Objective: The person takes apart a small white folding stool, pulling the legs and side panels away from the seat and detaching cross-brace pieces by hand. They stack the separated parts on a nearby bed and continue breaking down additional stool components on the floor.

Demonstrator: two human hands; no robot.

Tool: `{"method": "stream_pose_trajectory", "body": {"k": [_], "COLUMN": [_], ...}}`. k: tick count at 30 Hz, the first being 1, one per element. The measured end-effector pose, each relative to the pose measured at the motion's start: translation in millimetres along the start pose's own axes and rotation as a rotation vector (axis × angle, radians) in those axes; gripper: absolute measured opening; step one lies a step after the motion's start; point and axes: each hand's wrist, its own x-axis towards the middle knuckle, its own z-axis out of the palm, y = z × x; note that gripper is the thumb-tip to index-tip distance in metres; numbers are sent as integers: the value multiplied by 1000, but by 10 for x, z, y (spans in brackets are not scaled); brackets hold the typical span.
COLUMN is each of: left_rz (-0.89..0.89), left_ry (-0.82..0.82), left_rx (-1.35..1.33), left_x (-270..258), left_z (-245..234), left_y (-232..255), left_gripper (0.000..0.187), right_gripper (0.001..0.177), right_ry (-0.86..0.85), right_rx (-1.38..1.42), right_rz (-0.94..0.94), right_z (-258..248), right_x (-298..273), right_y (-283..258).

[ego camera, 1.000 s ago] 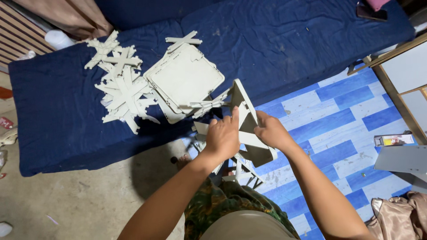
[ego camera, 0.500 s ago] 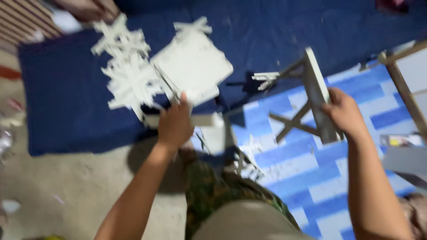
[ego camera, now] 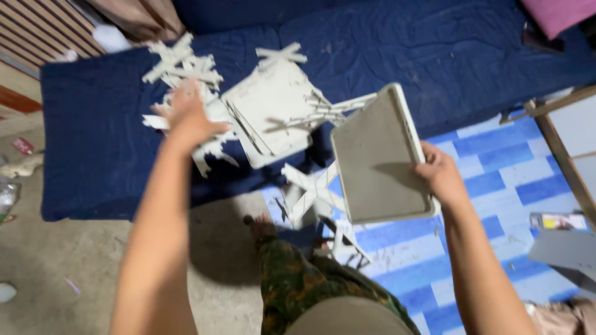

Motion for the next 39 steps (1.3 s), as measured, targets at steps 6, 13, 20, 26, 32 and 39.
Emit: {"method": "stream_pose_trajectory", "body": {"k": [6, 13, 20, 26, 32, 39], "left_rz": [415, 381, 371, 638, 777, 574], "left_ry": [160, -396, -557, -299, 208, 87], "left_rx": [-339, -62, -236, -74, -240, -141], "left_x": [-184, 100, 154, -434, -887, -1221], "left_z": [-11, -41, 488, 1028, 1445, 2052], "left_y": [1182, 1778, 1640, 1983, 2135, 2259], "left_gripper": [82, 95, 56, 43, 37, 41], "right_gripper": [54, 55, 56, 68, 64, 42], "right_ry": [-43, -88, -315, -136, -44, 73], "right_rx": [25, -190, -242, -30, -464, -803], "right_rz": [-35, -195, -222, 80, 99, -82], "right_z": [222, 401, 368, 292, 644, 773], "right_x": [-45, -227, -486, 138, 415, 505], "right_y": [-51, -97, 71, 34, 324, 1088]}}
